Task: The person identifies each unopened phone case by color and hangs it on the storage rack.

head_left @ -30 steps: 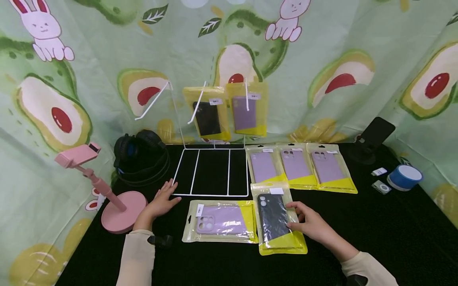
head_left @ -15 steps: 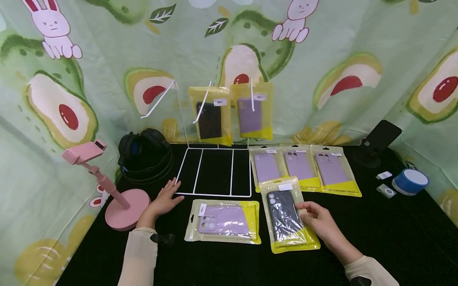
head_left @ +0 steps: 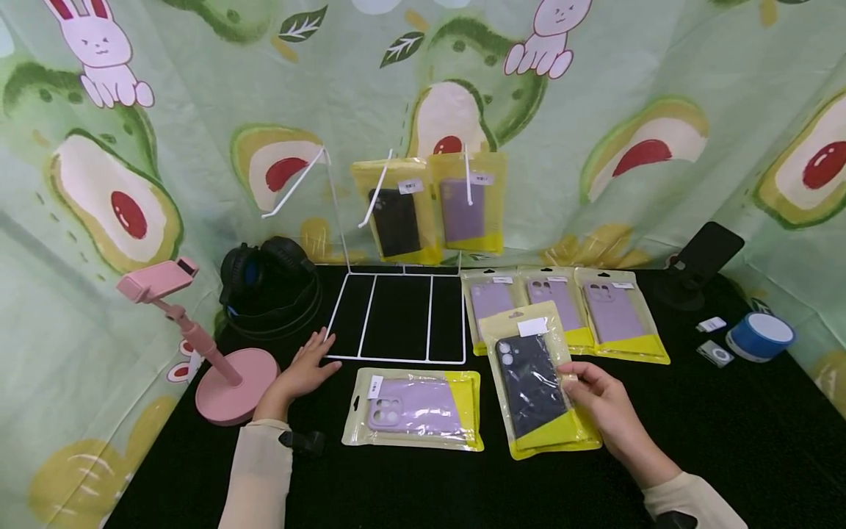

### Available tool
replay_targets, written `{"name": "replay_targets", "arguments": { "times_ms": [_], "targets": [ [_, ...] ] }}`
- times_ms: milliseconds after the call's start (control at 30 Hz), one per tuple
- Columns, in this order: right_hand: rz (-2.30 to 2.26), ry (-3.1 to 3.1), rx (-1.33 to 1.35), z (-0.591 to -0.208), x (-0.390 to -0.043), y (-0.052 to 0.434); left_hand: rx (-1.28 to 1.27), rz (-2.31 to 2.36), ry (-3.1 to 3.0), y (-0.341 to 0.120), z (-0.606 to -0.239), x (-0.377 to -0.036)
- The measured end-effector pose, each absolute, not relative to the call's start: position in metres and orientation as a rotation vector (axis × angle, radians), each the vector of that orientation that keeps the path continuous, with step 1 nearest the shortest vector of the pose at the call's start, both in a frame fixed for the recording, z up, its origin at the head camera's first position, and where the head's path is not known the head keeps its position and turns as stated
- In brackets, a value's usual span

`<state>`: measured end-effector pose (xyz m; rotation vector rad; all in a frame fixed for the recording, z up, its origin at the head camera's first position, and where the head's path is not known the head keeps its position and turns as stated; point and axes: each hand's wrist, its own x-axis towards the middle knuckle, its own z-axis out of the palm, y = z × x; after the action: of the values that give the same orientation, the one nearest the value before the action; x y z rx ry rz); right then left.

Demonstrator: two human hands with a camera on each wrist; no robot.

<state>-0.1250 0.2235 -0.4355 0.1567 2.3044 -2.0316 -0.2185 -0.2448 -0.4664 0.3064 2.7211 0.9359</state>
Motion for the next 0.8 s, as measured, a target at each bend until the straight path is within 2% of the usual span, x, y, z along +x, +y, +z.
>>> {"name": "replay_targets", "arguments": {
  "times_ms": [167,300,800],
  "targets": [
    [-2.081,2.356,0.055,-0.419,-0.123,0.221,0.308,0.943,2.716,-0.244,-0.465,-0.218],
    [-2.163,2.305,-0.138,-0.406,-0.127,0.211,0.31,0.942,2.721,-0.244,-0.465,-0.218],
    [-2.304,2.062,-0.901,-0.341,-0.17,0.116,0.301,0.938,2.721,-0.241,-0.461,-0.218]
  ]
}}
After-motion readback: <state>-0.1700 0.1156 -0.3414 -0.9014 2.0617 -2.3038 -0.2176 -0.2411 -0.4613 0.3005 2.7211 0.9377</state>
